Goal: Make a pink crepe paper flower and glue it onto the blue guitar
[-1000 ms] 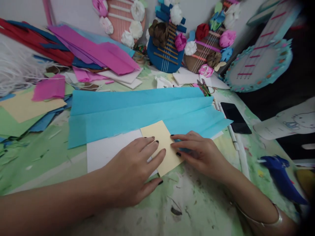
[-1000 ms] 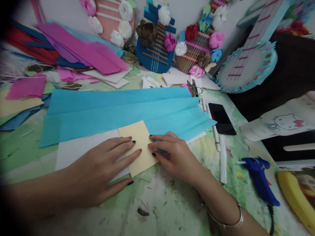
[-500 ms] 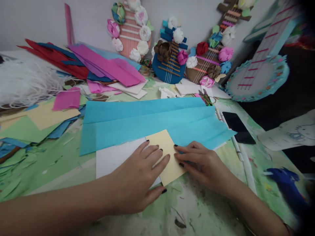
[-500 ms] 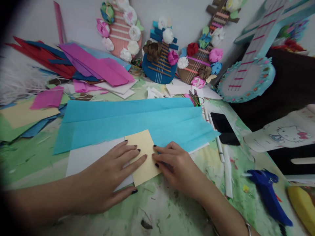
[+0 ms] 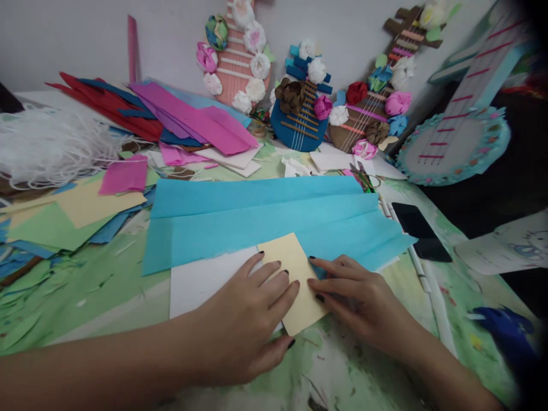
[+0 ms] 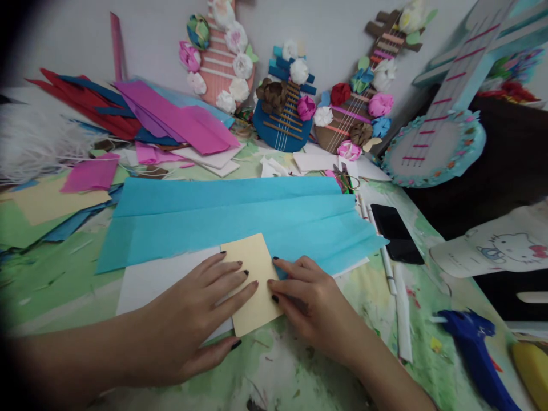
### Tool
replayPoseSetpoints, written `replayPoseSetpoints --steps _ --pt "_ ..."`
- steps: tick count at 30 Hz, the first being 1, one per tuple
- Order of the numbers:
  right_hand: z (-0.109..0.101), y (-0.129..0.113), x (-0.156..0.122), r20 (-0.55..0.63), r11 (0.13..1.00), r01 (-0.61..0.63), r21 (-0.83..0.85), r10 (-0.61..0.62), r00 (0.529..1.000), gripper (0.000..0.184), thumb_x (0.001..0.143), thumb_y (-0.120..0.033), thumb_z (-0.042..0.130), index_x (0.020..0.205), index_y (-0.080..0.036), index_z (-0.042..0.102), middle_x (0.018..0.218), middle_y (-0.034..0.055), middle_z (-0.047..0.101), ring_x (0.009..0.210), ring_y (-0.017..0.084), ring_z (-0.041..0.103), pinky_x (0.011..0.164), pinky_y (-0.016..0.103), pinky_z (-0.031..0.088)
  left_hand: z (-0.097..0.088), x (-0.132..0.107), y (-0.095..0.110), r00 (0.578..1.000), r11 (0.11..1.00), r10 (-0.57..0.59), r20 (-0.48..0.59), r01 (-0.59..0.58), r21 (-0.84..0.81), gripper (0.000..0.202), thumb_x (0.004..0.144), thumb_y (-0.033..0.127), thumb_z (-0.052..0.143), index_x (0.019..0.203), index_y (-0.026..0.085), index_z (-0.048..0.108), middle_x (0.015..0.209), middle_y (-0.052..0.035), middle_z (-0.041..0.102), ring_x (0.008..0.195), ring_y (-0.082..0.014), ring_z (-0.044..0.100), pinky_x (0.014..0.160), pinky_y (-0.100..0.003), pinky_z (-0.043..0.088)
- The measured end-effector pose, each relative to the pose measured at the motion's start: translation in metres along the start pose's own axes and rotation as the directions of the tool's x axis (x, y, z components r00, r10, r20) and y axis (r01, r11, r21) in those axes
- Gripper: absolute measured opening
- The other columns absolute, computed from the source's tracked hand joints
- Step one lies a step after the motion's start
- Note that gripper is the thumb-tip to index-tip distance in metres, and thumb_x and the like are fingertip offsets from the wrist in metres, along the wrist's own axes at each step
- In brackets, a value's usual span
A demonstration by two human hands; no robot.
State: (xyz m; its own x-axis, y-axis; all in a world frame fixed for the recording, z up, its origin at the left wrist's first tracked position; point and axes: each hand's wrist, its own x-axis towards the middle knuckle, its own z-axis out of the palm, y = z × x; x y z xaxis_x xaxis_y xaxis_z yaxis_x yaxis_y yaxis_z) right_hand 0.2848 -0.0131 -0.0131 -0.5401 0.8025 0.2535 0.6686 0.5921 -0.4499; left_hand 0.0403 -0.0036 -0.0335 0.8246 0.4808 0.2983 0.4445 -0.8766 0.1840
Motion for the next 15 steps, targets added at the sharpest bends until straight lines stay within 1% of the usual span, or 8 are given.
replayPoseSetpoints --steps 6,15 --pt "-0.0028 -0.0012 0.001 0.035 0.998 -0.024 0.056 0.022 0.999 0.025 0.089 -0.014 0.054 0.107 -0.019 0.071 0.121 0.0105 0.067 0.094 0.02 0.059 0.082 0.04 0.054 0.0001 -0.0004 0.0003 1.0 1.0 -0.001 0.002 0.001 -0.013 0.048 0.091 0.039 0.043 0.128 0.009 0.053 0.121 -0.0168 0.06 0.118 -0.0335 0.05 0.107 -0.057 0.03" --pt "-0.0041 -0.0026 0.0016 0.047 0.998 -0.012 0.062 0.009 0.999 0.026 0.089 -0.014 0.054 0.107 -0.023 0.071 0.121 0.0085 0.068 0.092 0.019 0.059 0.081 0.037 0.053 -0.0012 -0.0001 0.0004 1.0 1.0 -0.008 0.023 0.009 -0.025 0.05 0.09 0.039 0.043 0.129 0.009 0.053 0.121 -0.0165 0.06 0.118 -0.0336 0.05 0.107 -0.058 0.03"
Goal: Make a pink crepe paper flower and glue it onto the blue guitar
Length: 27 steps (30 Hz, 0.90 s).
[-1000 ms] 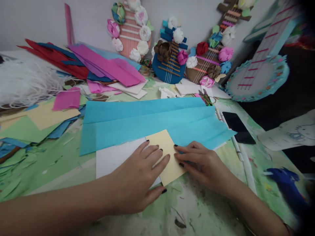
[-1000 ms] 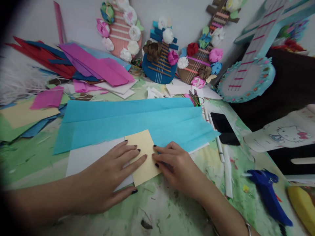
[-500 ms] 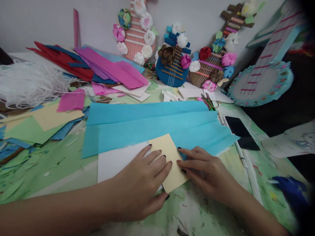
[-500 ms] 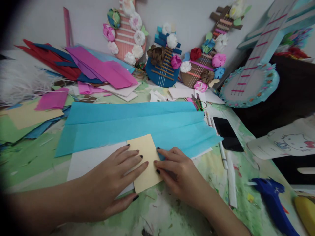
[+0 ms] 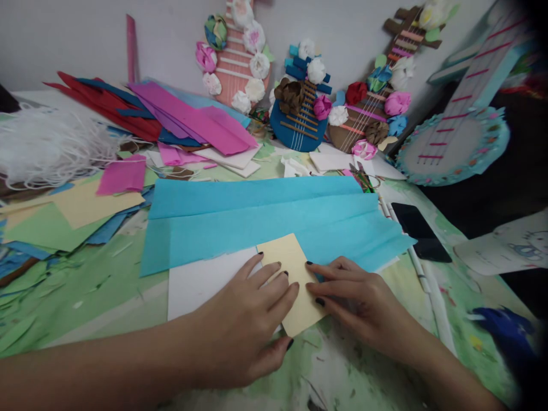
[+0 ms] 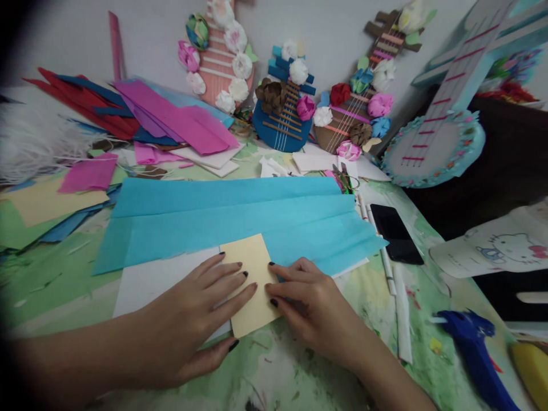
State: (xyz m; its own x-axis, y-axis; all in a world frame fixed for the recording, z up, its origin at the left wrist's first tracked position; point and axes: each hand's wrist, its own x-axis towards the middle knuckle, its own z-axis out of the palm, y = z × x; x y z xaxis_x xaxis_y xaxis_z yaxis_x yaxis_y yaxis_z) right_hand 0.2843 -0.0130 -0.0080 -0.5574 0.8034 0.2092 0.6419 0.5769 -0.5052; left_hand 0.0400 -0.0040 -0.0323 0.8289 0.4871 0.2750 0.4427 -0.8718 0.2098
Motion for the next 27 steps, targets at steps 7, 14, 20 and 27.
replayPoseSetpoints --steps 7,14,20,27 --pt "-0.001 -0.001 0.0 0.023 1.0 -0.019 -0.005 0.019 1.0 0.026 0.089 -0.015 0.054 0.108 -0.023 0.071 0.122 0.0085 0.067 0.094 0.019 0.059 0.082 0.037 0.053 0.0 0.0 0.0 1.0 1.0 0.009 -0.029 -0.009 0.017 0.046 0.091 0.037 0.044 0.126 0.009 0.055 0.119 -0.017 0.061 0.118 -0.0333 0.051 0.107 -0.058 0.033" --pt "-0.002 -0.001 0.0 0.053 1.0 -0.021 -0.01 0.022 0.998 0.024 0.087 -0.032 0.064 0.107 -0.02 0.07 0.122 0.0127 0.066 0.098 0.022 0.058 0.084 0.04 0.053 0.002 0.002 0.0 0.988 0.993 0.059 -0.139 -0.045 0.106 0.036 0.094 0.029 0.043 0.117 0.01 0.061 0.113 -0.0172 0.066 0.111 -0.0329 0.059 0.098 -0.055 0.044" --pt "-0.004 -0.001 0.002 0.08 1.0 -0.03 -0.007 0.031 0.996 0.038 0.076 -0.036 0.076 0.108 -0.017 0.07 0.122 0.0157 0.066 0.098 0.025 0.059 0.083 0.042 0.053 0.008 0.004 -0.003 0.961 0.975 0.13 -0.242 -0.079 0.21 0.027 0.093 0.023 0.049 0.11 0.008 0.064 0.103 -0.0169 0.07 0.104 -0.0308 0.064 0.091 -0.05 0.05" --pt "-0.023 0.0 0.012 -0.087 0.969 -0.215 0.122 0.226 0.97 0.033 0.088 -0.033 0.061 0.119 -0.022 0.065 0.103 0.0078 0.072 0.092 0.019 0.066 0.078 0.033 0.054 0.012 0.005 -0.009 0.925 0.947 0.219 -0.31 -0.125 0.295 0.03 0.086 0.003 0.043 0.107 0.006 0.064 0.101 -0.0147 0.072 0.098 -0.0263 0.067 0.087 -0.042 0.054"
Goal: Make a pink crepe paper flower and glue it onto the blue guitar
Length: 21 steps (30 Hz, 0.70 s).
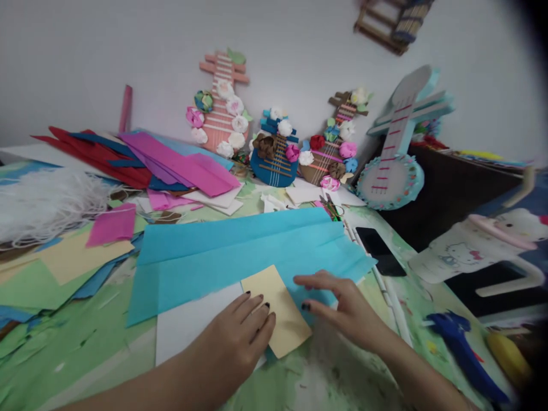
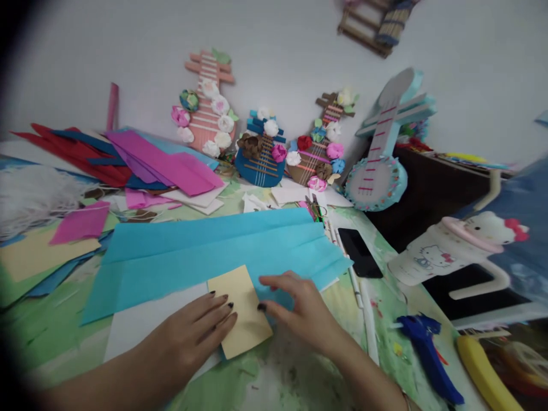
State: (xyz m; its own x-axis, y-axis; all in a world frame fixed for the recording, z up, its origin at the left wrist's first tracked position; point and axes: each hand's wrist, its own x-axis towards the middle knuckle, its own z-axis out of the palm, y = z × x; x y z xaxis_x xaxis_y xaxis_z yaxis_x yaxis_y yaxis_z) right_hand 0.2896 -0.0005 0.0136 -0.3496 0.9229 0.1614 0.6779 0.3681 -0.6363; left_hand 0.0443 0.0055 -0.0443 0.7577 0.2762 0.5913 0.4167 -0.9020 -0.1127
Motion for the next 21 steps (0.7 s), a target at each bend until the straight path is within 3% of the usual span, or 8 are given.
replayPoseSetpoints --steps 3,5,9,11,14,21 --pt "-0.028 0.02 0.042 -0.087 0.968 -0.1 -0.23 0.082 0.993 0.029 0.089 -0.026 0.058 0.118 -0.02 0.064 0.11 0.0058 0.072 0.1 0.018 0.065 0.089 0.032 0.051 0.001 0.0 0.0 1.0 1.0 -0.013 -0.025 0.012 -0.025 0.028 0.085 0.004 0.045 0.105 0.007 0.064 0.098 -0.0146 0.072 0.094 -0.0268 0.068 0.085 -0.043 0.056" --pt "-0.052 0.041 0.081 -0.166 0.804 -0.294 -0.517 0.243 0.956 0.027 0.09 -0.017 0.055 0.115 -0.019 0.065 0.113 0.0044 0.071 0.104 0.015 0.064 0.094 0.027 0.047 0.003 -0.001 -0.001 0.999 0.999 -0.015 -0.038 0.013 -0.038 0.029 0.083 0.003 0.045 0.105 0.006 0.064 0.096 -0.0155 0.072 0.094 -0.0267 0.068 0.086 -0.045 0.055" --pt "-0.086 0.088 0.147 -0.302 0.62 -0.473 -0.626 0.367 0.88 0.025 0.093 -0.018 0.052 0.112 -0.007 0.064 0.112 0.0177 0.067 0.109 0.025 0.061 0.098 0.039 0.045 0.008 -0.004 0.0 0.998 0.999 -0.029 -0.062 0.028 -0.024 0.03 0.081 0.003 0.045 0.105 0.007 0.063 0.097 -0.0165 0.071 0.095 -0.0266 0.068 0.087 -0.046 0.055" --pt "-0.091 0.108 0.164 -0.34 0.547 -0.527 -0.651 0.411 0.846 0.03 0.092 -0.03 0.058 0.116 -0.011 0.06 0.116 0.0125 0.063 0.106 0.023 0.061 0.093 0.044 0.049 0.01 -0.005 0.002 0.997 0.999 -0.036 -0.062 0.035 -0.018 0.029 0.082 0.005 0.048 0.106 0.007 0.063 0.098 -0.0168 0.071 0.096 -0.0277 0.067 0.088 -0.046 0.055" --pt "-0.087 0.13 0.175 -0.371 0.479 -0.571 -0.667 0.451 0.812 0.035 0.091 -0.034 0.059 0.119 -0.014 0.057 0.12 0.0105 0.059 0.104 0.022 0.061 0.089 0.044 0.052 0.01 -0.006 0.004 0.998 0.999 -0.038 -0.048 0.038 -0.015 0.028 0.082 0.007 0.05 0.107 0.006 0.063 0.102 -0.0168 0.071 0.099 -0.0286 0.067 0.088 -0.045 0.055" --pt "-0.086 0.154 0.194 -0.441 0.458 -0.638 -0.619 0.469 0.765 0.034 0.092 -0.034 0.059 0.119 -0.014 0.058 0.12 0.0102 0.059 0.105 0.022 0.06 0.089 0.044 0.051 0.006 -0.002 0.003 0.994 0.997 -0.07 -0.089 0.068 -0.031 0.027 0.084 0.008 0.047 0.104 0.005 0.065 0.101 -0.017 0.071 0.096 -0.0282 0.067 0.085 -0.045 0.056"
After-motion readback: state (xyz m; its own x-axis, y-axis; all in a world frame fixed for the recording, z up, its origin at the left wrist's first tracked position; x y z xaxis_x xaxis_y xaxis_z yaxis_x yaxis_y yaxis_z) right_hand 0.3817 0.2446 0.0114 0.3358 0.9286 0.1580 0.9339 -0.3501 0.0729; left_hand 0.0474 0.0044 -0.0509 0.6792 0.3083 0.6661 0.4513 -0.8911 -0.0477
